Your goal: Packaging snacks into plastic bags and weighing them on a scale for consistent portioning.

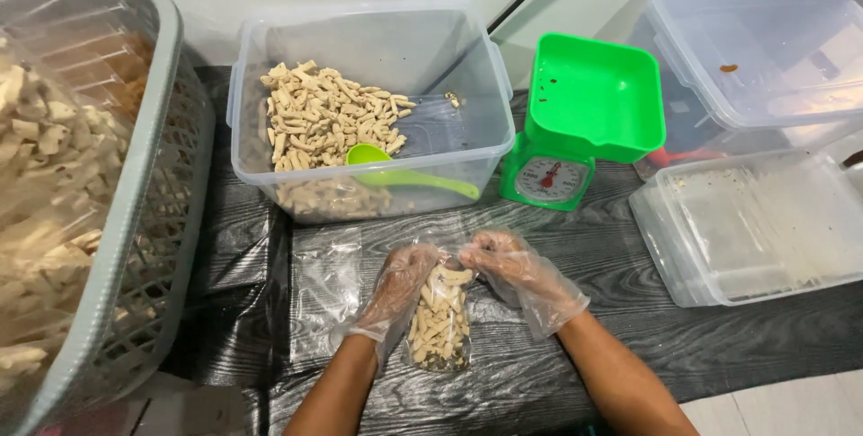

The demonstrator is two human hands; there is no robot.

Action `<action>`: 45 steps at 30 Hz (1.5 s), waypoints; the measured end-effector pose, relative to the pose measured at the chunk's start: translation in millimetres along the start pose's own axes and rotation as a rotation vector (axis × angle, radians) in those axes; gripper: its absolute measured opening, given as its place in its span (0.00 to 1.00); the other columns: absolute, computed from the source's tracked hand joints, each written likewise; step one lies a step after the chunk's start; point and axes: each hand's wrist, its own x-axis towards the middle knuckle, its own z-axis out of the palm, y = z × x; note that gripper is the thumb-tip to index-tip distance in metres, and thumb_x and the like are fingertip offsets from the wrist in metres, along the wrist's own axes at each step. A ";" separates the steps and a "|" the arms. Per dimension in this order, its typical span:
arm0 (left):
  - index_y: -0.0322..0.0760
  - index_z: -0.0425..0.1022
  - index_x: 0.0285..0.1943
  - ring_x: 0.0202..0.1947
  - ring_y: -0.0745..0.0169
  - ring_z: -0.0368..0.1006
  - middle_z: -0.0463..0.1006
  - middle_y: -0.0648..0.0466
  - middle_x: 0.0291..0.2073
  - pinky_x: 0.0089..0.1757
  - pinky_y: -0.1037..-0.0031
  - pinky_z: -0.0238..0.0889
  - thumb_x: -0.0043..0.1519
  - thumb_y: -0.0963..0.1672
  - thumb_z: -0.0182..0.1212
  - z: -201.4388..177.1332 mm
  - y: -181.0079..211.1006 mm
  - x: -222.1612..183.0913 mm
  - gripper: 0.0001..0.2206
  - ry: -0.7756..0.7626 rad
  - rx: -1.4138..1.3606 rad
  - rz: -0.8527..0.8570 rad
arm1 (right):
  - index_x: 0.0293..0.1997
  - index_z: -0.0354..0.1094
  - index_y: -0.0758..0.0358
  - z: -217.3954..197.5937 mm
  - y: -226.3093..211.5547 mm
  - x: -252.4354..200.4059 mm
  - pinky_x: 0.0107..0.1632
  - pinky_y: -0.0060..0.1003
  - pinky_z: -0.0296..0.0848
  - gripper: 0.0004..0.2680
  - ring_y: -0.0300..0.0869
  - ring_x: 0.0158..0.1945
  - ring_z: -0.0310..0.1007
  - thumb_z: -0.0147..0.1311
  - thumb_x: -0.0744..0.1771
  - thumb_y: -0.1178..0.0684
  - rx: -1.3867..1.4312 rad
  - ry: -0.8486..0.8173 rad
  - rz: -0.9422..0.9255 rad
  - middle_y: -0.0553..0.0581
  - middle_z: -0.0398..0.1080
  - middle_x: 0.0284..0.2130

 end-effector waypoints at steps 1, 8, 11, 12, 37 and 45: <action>0.32 0.81 0.48 0.34 0.56 0.79 0.82 0.48 0.35 0.37 0.72 0.74 0.63 0.46 0.59 -2.9 -13.7 7.6 0.13 -0.026 -0.145 0.000 | 0.77 0.17 0.78 -1.0 26.7 11.5 0.81 0.47 0.35 0.27 0.57 0.80 0.32 0.34 0.77 0.50 0.044 -0.036 0.034 0.78 0.27 0.76; 0.38 0.67 0.59 0.47 0.63 0.72 0.73 0.50 0.46 0.54 0.74 0.67 0.60 0.49 0.64 39.9 152.6 -79.9 0.21 -0.133 -0.080 -0.136 | 0.38 0.64 0.69 -7.5 -4.9 23.6 0.24 0.32 0.77 0.04 0.44 0.24 0.74 0.54 0.68 0.60 -2.184 0.361 -1.348 0.62 0.70 0.25; 0.47 0.65 0.59 0.44 0.57 0.75 0.75 0.52 0.43 0.46 0.70 0.75 0.47 0.49 0.79 42.8 177.7 -90.6 0.32 -0.199 -0.057 -0.169 | 0.40 0.64 0.71 -5.9 4.9 22.0 0.25 0.42 0.81 0.05 0.49 0.23 0.76 0.55 0.67 0.60 -2.127 0.273 -1.393 0.70 0.71 0.24; 0.47 0.65 0.59 0.44 0.57 0.75 0.75 0.52 0.43 0.46 0.70 0.75 0.47 0.49 0.79 38.2 168.4 -84.3 0.32 -0.197 -0.058 -0.166 | 0.40 0.64 0.71 -4.0 -0.8 18.1 0.25 0.42 0.81 0.05 0.49 0.23 0.76 0.55 0.67 0.60 -2.131 0.272 -1.390 0.70 0.71 0.24; 0.36 0.63 0.69 0.52 0.58 0.74 0.77 0.49 0.55 0.52 0.66 0.72 0.44 0.48 0.75 34.9 114.8 -67.5 0.40 -0.499 -0.157 -0.108 | 0.41 0.71 0.59 -19.0 86.1 54.0 0.39 0.34 0.67 0.07 0.39 0.36 0.72 0.62 0.65 0.50 -2.472 0.100 -1.584 0.53 0.71 0.38; 0.25 0.69 0.61 0.51 0.49 0.78 0.78 0.40 0.54 0.50 0.64 0.78 0.55 0.46 0.77 27.3 159.2 -81.3 0.29 -0.530 -0.482 0.522 | 0.70 0.53 0.61 -36.2 100.0 75.8 0.62 0.50 0.70 0.37 0.53 0.66 0.66 0.73 0.55 0.52 -2.435 0.424 -0.982 0.63 0.61 0.66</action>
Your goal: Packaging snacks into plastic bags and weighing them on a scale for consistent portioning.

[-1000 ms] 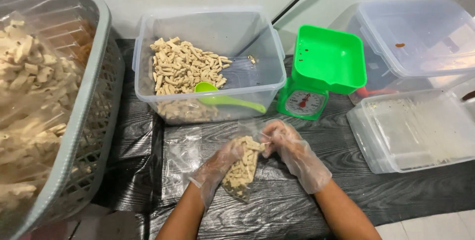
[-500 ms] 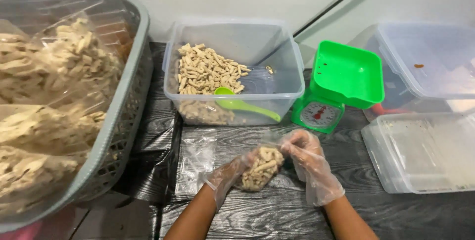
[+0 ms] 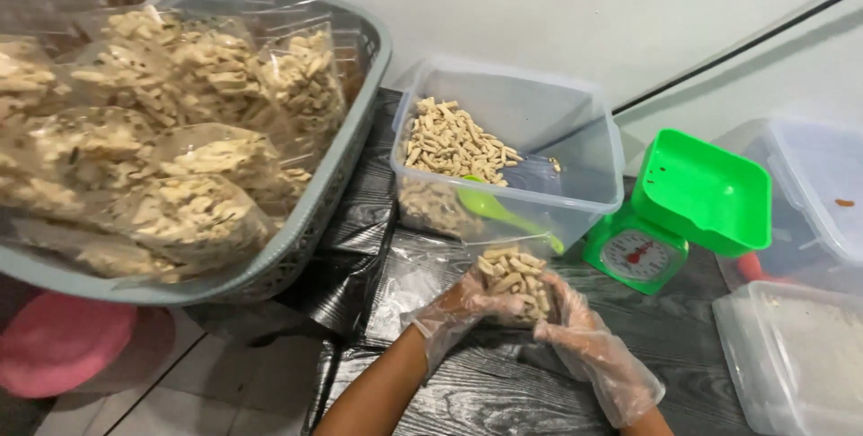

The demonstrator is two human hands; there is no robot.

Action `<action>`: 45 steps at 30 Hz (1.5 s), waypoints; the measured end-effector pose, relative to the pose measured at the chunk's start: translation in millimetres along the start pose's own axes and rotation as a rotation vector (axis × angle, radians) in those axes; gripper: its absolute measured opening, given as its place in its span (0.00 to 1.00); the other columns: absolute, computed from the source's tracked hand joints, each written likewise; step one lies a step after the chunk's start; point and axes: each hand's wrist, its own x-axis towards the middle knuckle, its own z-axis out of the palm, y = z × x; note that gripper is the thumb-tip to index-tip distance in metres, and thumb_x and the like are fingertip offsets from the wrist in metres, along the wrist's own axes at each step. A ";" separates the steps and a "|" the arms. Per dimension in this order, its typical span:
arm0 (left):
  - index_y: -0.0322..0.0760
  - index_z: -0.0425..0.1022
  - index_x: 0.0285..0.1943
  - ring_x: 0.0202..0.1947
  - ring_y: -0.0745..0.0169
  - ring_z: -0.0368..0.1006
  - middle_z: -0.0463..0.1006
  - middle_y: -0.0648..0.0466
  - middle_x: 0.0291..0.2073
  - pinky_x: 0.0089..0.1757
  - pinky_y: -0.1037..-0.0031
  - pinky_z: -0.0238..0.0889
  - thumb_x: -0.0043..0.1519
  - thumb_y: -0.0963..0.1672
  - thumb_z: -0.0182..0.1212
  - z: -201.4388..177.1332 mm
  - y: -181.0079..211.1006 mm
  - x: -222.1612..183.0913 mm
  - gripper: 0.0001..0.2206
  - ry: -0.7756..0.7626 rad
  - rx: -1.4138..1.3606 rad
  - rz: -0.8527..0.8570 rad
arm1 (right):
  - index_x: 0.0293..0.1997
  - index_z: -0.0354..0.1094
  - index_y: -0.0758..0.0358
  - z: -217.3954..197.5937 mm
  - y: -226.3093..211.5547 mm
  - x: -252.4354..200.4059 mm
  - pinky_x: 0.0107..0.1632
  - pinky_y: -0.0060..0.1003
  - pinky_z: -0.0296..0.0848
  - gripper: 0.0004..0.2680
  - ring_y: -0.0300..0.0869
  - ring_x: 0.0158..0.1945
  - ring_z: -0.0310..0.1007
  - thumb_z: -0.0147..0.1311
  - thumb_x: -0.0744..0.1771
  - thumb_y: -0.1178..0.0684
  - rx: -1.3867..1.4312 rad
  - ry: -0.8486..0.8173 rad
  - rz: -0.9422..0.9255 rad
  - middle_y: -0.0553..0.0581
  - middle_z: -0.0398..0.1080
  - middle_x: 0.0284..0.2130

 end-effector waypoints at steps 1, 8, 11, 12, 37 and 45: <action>0.27 0.67 0.63 0.53 0.49 0.76 0.76 0.41 0.56 0.52 0.64 0.77 0.55 0.46 0.77 5.1 4.3 0.2 0.31 0.019 0.033 0.013 | 0.70 0.55 0.66 20.1 -10.4 -1.4 0.64 0.52 0.67 0.37 0.57 0.65 0.69 0.71 0.54 0.53 0.056 0.057 0.027 0.67 0.66 0.63; 0.34 0.55 0.75 0.61 0.43 0.71 0.70 0.38 0.62 0.55 0.57 0.75 0.51 0.53 0.73 44.4 42.1 -5.3 0.44 0.181 0.268 0.059 | 0.67 0.57 0.75 51.7 -20.1 7.1 0.57 0.51 0.71 0.38 0.59 0.54 0.75 0.67 0.53 0.43 0.055 0.120 -0.166 0.73 0.72 0.54; 0.34 0.51 0.76 0.64 0.43 0.67 0.68 0.39 0.64 0.60 0.58 0.68 0.49 0.47 0.72 70.4 82.0 -10.2 0.45 0.238 0.162 -0.014 | 0.68 0.54 0.77 58.5 -28.6 16.8 0.52 0.53 0.76 0.41 0.61 0.53 0.74 0.66 0.54 0.36 0.048 0.122 -0.258 0.76 0.70 0.56; 0.34 0.51 0.76 0.64 0.43 0.67 0.68 0.39 0.64 0.60 0.58 0.68 0.49 0.47 0.72 71.9 93.3 -14.4 0.45 0.237 0.163 -0.015 | 0.68 0.54 0.77 49.0 -29.5 23.5 0.52 0.53 0.76 0.41 0.61 0.53 0.74 0.66 0.54 0.36 0.048 0.123 -0.259 0.76 0.70 0.56; 0.40 0.73 0.56 0.40 0.53 0.79 0.81 0.49 0.48 0.35 0.69 0.74 0.69 0.48 0.53 -21.5 2.7 -63.6 0.12 0.327 1.373 0.082 | 0.65 0.50 0.55 250.4 -258.3 165.5 0.50 0.32 0.72 0.19 0.42 0.52 0.67 0.50 0.70 0.40 -0.803 -0.680 -0.777 0.58 0.60 0.50; 0.49 0.73 0.54 0.40 0.54 0.80 0.81 0.55 0.47 0.39 0.69 0.73 0.69 0.49 0.54 -18.6 1.4 -64.6 0.09 0.381 1.461 0.123 | 0.67 0.52 0.52 279.1 -236.9 206.7 0.42 0.41 0.88 0.16 0.56 0.54 0.77 0.50 0.71 0.48 -1.166 -0.596 -0.910 0.64 0.68 0.54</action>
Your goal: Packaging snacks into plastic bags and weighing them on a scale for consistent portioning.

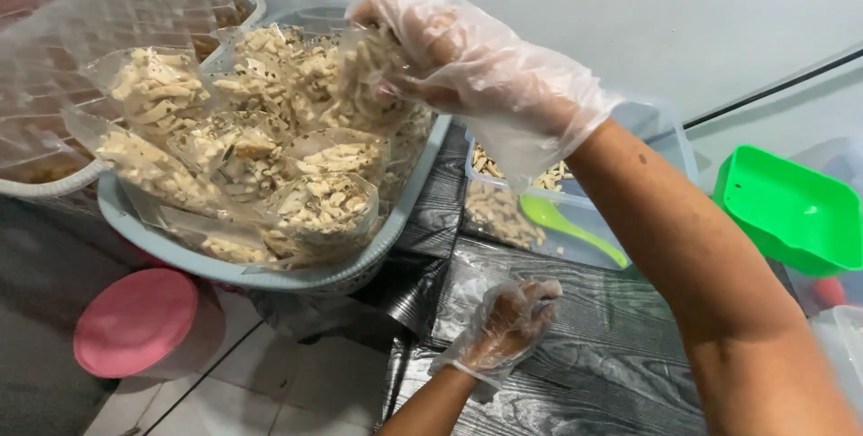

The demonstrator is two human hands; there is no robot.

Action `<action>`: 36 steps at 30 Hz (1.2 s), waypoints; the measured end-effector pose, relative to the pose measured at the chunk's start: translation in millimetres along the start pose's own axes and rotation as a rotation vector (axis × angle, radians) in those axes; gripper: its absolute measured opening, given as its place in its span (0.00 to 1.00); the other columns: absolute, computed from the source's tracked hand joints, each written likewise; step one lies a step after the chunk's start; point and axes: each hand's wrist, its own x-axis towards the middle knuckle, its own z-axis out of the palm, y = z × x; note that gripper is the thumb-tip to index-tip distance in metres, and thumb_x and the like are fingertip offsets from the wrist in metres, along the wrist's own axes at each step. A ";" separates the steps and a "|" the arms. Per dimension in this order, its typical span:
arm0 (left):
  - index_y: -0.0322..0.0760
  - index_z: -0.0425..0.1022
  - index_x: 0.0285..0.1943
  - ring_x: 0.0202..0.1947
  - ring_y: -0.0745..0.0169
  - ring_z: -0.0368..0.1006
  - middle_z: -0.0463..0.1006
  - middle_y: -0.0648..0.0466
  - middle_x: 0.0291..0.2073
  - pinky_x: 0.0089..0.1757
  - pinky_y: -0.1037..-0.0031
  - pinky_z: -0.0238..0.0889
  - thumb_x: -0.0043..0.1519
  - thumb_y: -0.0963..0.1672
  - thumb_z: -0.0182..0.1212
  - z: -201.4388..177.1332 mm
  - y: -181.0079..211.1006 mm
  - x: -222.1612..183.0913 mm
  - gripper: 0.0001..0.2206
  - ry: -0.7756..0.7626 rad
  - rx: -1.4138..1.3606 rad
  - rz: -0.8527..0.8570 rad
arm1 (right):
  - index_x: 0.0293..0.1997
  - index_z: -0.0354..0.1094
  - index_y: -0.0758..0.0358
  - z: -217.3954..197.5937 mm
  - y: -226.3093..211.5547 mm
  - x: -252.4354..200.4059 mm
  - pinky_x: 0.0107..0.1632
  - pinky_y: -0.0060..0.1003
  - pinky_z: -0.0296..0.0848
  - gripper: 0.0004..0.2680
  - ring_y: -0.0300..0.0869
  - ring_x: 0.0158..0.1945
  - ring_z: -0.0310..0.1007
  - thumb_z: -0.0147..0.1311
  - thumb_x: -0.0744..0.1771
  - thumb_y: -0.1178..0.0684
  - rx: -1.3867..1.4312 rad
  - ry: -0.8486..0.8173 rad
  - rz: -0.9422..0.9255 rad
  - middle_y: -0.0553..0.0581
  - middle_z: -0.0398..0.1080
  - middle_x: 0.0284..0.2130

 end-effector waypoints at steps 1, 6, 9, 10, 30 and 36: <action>0.46 0.74 0.53 0.34 0.51 0.79 0.82 0.51 0.41 0.34 0.65 0.73 0.70 0.50 0.50 -3.0 3.7 1.4 0.11 0.014 0.010 0.030 | 0.66 0.55 0.51 2.8 -12.8 1.6 0.52 0.40 0.86 0.15 0.50 0.57 0.73 0.52 0.71 0.53 0.170 0.046 0.033 0.60 0.67 0.57; 0.41 0.79 0.50 0.22 0.53 0.75 0.83 0.48 0.33 0.26 0.66 0.72 0.68 0.46 0.52 -16.4 19.4 3.7 0.11 -0.004 0.103 0.006 | 0.54 0.64 0.42 27.1 -39.1 32.5 0.41 0.25 0.89 0.15 0.44 0.56 0.75 0.53 0.67 0.64 0.428 0.144 0.312 0.53 0.69 0.58; 0.37 0.79 0.50 0.25 0.51 0.79 0.84 0.45 0.41 0.28 0.67 0.75 0.66 0.44 0.55 -16.8 16.8 4.7 0.10 -0.001 0.041 0.000 | 0.35 0.66 0.54 68.7 12.8 46.5 0.51 0.26 0.80 0.11 0.39 0.50 0.72 0.49 0.58 0.68 0.301 0.089 0.235 0.48 0.70 0.45; 0.39 0.78 0.50 0.27 0.48 0.79 0.84 0.48 0.42 0.30 0.64 0.74 0.66 0.45 0.53 -12.4 10.8 3.6 0.10 0.002 0.060 -0.002 | 0.50 0.62 0.56 84.0 30.4 44.1 0.59 0.34 0.76 0.14 0.43 0.57 0.71 0.58 0.61 0.60 0.449 0.198 0.242 0.52 0.69 0.52; 0.34 0.79 0.43 0.25 0.61 0.81 0.84 0.47 0.38 0.24 0.77 0.75 0.68 0.47 0.53 -38.7 -1.3 17.0 0.12 0.293 -0.060 -0.105 | 0.58 0.68 0.60 8.2 -17.1 -176.8 0.43 0.39 0.85 0.09 0.45 0.44 0.81 0.54 0.71 0.56 -0.354 0.144 -0.230 0.61 0.74 0.53; 0.39 0.77 0.47 0.49 0.47 0.78 0.80 0.49 0.44 0.50 0.63 0.69 0.58 0.39 0.60 -26.0 -54.4 5.8 0.10 0.344 0.026 -0.263 | 0.57 0.73 0.55 76.8 4.6 -298.2 0.54 0.40 0.75 0.13 0.42 0.51 0.76 0.52 0.68 0.45 0.245 -0.064 0.663 0.55 0.75 0.50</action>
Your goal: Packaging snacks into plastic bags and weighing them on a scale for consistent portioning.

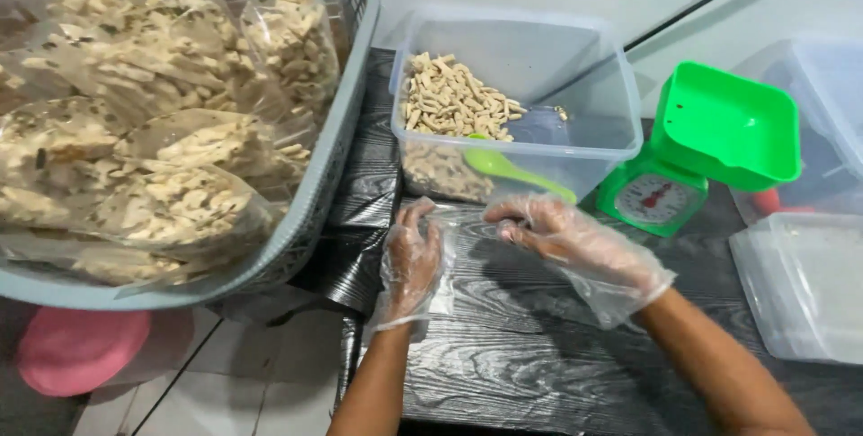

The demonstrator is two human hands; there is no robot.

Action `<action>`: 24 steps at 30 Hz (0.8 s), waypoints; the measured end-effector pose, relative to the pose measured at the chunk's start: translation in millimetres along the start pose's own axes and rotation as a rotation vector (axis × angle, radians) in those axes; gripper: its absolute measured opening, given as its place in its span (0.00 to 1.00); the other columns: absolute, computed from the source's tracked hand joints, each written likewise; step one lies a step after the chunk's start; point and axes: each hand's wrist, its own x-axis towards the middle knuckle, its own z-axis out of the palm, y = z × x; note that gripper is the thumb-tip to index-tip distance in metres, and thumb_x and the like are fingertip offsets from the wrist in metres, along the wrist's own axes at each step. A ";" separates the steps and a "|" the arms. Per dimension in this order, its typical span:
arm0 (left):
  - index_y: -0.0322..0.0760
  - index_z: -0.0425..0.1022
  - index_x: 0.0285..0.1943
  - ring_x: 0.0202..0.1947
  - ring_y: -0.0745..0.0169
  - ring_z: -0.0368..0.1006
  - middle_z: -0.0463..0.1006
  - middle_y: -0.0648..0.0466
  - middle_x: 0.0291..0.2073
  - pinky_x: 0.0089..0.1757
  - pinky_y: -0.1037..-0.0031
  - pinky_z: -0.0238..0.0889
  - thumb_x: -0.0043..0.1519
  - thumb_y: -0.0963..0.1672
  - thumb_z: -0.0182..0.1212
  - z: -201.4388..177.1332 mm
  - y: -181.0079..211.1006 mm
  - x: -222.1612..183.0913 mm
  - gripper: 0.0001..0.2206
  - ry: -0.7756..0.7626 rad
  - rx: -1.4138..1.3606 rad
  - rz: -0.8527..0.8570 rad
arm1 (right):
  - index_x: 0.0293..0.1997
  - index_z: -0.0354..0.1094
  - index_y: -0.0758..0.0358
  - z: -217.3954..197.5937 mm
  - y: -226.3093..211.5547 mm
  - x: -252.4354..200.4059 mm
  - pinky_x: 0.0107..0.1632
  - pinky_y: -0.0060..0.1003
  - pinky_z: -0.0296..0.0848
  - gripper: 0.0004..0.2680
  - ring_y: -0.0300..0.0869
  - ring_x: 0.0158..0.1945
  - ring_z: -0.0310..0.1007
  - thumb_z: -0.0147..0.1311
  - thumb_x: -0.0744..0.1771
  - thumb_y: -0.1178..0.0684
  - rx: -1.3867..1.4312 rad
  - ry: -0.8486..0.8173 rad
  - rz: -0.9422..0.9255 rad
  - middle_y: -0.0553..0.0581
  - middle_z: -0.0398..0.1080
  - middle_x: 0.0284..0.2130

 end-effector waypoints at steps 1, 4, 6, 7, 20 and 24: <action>0.38 0.75 0.51 0.53 0.46 0.76 0.78 0.49 0.48 0.53 0.62 0.68 0.58 0.38 0.59 2.0 -2.7 -2.0 0.12 -0.032 0.035 0.018 | 0.57 0.73 0.58 13.4 18.1 -4.6 0.53 0.42 0.76 0.14 0.42 0.51 0.75 0.51 0.68 0.45 0.185 -0.001 0.151 0.58 0.77 0.48; 0.36 0.70 0.59 0.59 0.41 0.70 0.71 0.44 0.55 0.59 0.59 0.63 0.54 0.36 0.58 19.8 -24.2 -7.8 0.21 -0.061 0.100 0.052 | 0.62 0.67 0.65 85.6 104.1 0.6 0.54 0.43 0.77 0.17 0.45 0.53 0.75 0.52 0.68 0.49 0.687 0.131 0.476 0.62 0.75 0.50; 0.34 0.66 0.64 0.63 0.36 0.65 0.67 0.40 0.58 0.62 0.56 0.59 0.51 0.34 0.59 25.1 -39.3 -20.6 0.27 -0.067 0.143 0.054 | 0.67 0.61 0.69 124.3 117.6 8.8 0.55 0.41 0.78 0.20 0.48 0.55 0.75 0.54 0.67 0.53 1.021 0.254 0.655 0.63 0.71 0.54; 0.35 0.66 0.64 0.65 0.38 0.64 0.66 0.41 0.60 0.63 0.59 0.59 0.51 0.34 0.57 27.1 -44.2 -19.0 0.28 -0.042 0.182 0.069 | 0.69 0.57 0.69 123.3 99.5 18.8 0.54 0.40 0.79 0.22 0.47 0.54 0.75 0.53 0.67 0.53 1.026 0.302 0.735 0.64 0.70 0.57; 0.51 0.71 0.64 0.58 0.56 0.75 0.80 0.50 0.54 0.56 0.64 0.67 0.60 0.41 0.55 24.0 -41.4 -10.1 0.21 0.043 -0.264 -0.376 | 0.55 0.71 0.69 99.7 73.3 13.9 0.26 0.28 0.77 0.14 0.43 0.30 0.76 0.59 0.64 0.61 0.992 0.500 0.463 0.66 0.77 0.32; 0.41 0.67 0.66 0.58 0.62 0.74 0.77 0.49 0.56 0.56 0.71 0.67 0.66 0.43 0.58 30.9 -46.1 -6.9 0.18 0.010 -0.611 -0.275 | 0.54 0.70 0.66 82.7 102.7 -23.6 0.35 0.35 0.83 0.14 0.44 0.37 0.79 0.61 0.65 0.52 1.110 0.536 0.416 0.68 0.78 0.38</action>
